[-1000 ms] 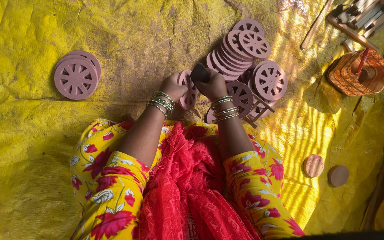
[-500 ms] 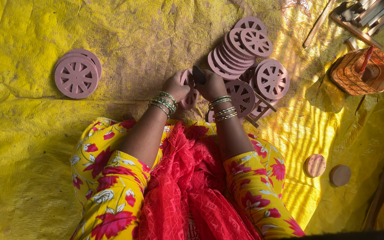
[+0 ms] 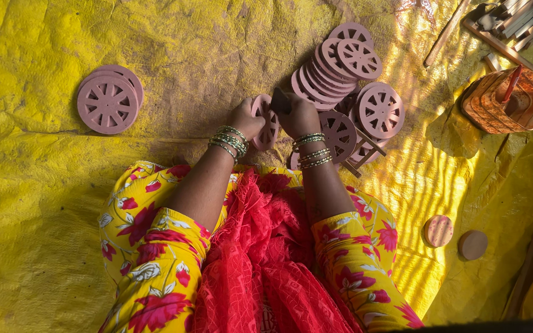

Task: The person sits on the ground and sands wheel-shaped pink craft discs one at a time, rubbing a sanding block over their surfaces and edges, then stacks the finished discs with a pile of similar discs beside them.

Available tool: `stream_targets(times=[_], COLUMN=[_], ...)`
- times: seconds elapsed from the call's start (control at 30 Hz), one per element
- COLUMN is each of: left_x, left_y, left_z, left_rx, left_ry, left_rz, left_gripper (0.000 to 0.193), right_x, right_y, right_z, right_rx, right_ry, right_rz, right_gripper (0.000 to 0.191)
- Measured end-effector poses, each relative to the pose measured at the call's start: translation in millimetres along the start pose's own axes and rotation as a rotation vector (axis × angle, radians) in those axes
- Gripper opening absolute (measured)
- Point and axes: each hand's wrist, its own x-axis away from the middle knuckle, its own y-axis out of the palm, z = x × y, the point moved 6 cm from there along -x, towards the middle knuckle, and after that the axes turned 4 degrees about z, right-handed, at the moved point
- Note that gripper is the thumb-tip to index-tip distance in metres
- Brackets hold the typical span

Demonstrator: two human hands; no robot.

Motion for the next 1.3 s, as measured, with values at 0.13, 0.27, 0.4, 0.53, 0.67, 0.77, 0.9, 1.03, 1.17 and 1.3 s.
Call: stream_targets(times=[0.13, 0.27, 0.4, 0.53, 0.67, 0.77, 0.9, 1.03, 1.17, 1.3], left_x=[-1, -1, 2, 3, 1, 1, 0, -3, -2, 2], left_y=[-1, -1, 1, -1, -1, -2, -8, -17, -20, -18], left_z=[0, 1, 2, 7, 1, 1, -2, -9, -3, 11], left_rx=[0.020, 0.038, 0.009, -0.003, 0.044, 0.013, 0.069, 0.068, 0.197, 0.247], left_ry=[0.019, 0.042, 0.044, 0.130, 0.016, 0.018, 0.046, -0.036, -0.057, -0.005], left_rz=[-0.002, -0.001, 0.008, 0.044, -0.001, 0.052, 0.081, 0.063, 0.075, 0.109], left_gripper=[0.053, 0.055, 0.051, 0.052, 0.053, 0.054, 0.055, 0.056, 0.061, 0.045], right_x=[3, 4, 5, 2, 4, 13, 25, 28, 36, 50], right_y=[10, 12, 4, -6, -4, 15, 41, 51, 43, 25], right_z=[-3, -3, 7, 5, -8, -28, -38, -31, -28, -30], right_rx=[-0.123, -0.186, 0.059, 0.089, 0.051, 0.022, 0.221, 0.374, 0.513, 0.586], right_ry=[0.050, 0.027, 0.125, 0.099, 0.078, -0.083, -0.200, -0.132, -0.014, 0.125], right_rz=[-0.079, -0.032, 0.111, 0.179, 0.131, -0.023, -0.154, -0.281, -0.335, -0.449], right_gripper=[0.052, 0.057, 0.044, 0.040, 0.038, 0.060, 0.072, 0.062, 0.063, 0.059])
